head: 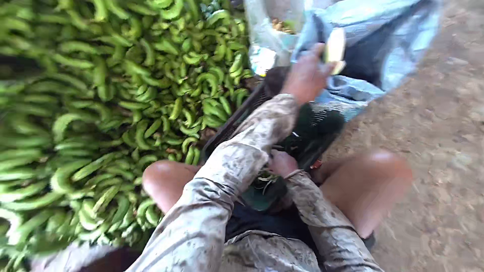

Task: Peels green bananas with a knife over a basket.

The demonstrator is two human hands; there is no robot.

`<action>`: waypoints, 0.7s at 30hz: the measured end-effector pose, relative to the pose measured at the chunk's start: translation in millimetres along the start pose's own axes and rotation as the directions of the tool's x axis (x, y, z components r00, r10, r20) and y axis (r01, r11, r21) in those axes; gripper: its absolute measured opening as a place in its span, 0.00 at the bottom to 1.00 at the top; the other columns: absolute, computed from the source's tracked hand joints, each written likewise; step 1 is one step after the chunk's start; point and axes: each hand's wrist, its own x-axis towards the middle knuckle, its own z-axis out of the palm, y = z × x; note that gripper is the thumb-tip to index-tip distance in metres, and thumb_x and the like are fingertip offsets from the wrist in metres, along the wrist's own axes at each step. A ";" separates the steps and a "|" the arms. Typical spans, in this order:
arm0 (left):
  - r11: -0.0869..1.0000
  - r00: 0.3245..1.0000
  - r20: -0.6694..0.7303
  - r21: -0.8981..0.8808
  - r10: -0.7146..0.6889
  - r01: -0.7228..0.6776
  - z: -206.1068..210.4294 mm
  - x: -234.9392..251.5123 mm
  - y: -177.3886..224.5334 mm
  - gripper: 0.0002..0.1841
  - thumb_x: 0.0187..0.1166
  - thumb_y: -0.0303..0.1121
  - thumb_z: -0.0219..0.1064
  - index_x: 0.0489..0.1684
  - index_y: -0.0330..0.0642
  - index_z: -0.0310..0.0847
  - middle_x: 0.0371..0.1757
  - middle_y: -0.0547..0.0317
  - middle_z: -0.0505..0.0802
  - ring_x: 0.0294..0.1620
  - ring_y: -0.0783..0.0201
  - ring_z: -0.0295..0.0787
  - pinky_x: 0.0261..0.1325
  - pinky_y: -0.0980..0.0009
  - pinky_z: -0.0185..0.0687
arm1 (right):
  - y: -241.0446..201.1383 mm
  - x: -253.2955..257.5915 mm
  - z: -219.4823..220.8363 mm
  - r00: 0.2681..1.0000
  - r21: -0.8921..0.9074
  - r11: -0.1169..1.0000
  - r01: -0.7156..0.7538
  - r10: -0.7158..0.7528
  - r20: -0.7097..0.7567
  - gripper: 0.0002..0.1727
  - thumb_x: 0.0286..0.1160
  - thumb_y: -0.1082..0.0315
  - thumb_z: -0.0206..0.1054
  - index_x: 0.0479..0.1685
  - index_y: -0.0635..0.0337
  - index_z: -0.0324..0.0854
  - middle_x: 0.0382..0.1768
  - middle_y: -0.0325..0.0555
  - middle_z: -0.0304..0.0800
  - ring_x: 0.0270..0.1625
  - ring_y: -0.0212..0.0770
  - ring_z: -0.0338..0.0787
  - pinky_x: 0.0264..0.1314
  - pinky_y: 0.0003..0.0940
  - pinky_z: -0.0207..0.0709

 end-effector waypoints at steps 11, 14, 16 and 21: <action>0.607 0.799 -0.160 0.570 -0.579 0.554 -262.0 -76.4 -205.6 0.27 0.84 0.47 0.65 0.76 0.38 0.77 0.68 0.33 0.87 0.70 0.35 0.83 0.73 0.31 0.72 | 14.0 34.9 3.6 0.947 -0.106 0.991 -0.079 0.108 0.301 0.34 0.90 0.41 0.52 0.64 0.68 0.82 0.60 0.71 0.87 0.65 0.68 0.87 0.68 0.72 0.75; 0.462 0.684 -0.158 0.627 -0.712 0.627 -263.9 -78.6 -292.2 0.26 0.82 0.46 0.67 0.70 0.36 0.81 0.65 0.27 0.86 0.70 0.26 0.80 0.69 0.22 0.68 | 9.0 50.1 14.3 0.937 0.195 0.965 -0.173 0.101 0.333 0.32 0.94 0.43 0.45 0.65 0.64 0.82 0.42 0.55 0.87 0.37 0.48 0.86 0.45 0.49 0.82; 0.488 0.706 -0.075 0.671 -0.704 0.558 -242.8 -71.8 -332.4 0.22 0.82 0.44 0.66 0.67 0.38 0.84 0.61 0.29 0.89 0.66 0.26 0.83 0.64 0.21 0.72 | -0.6 57.5 16.6 0.897 0.216 0.950 -0.224 0.114 0.427 0.33 0.94 0.42 0.46 0.68 0.61 0.81 0.40 0.52 0.87 0.35 0.45 0.85 0.43 0.46 0.82; 0.743 0.902 0.156 0.632 -0.403 0.222 -182.5 8.5 -360.7 0.20 0.86 0.35 0.61 0.74 0.41 0.80 0.68 0.37 0.87 0.71 0.37 0.83 0.74 0.35 0.73 | -35.1 70.6 11.7 0.881 -0.064 0.981 -0.185 0.194 0.432 0.33 0.92 0.41 0.49 0.57 0.64 0.85 0.52 0.63 0.90 0.59 0.61 0.90 0.64 0.64 0.79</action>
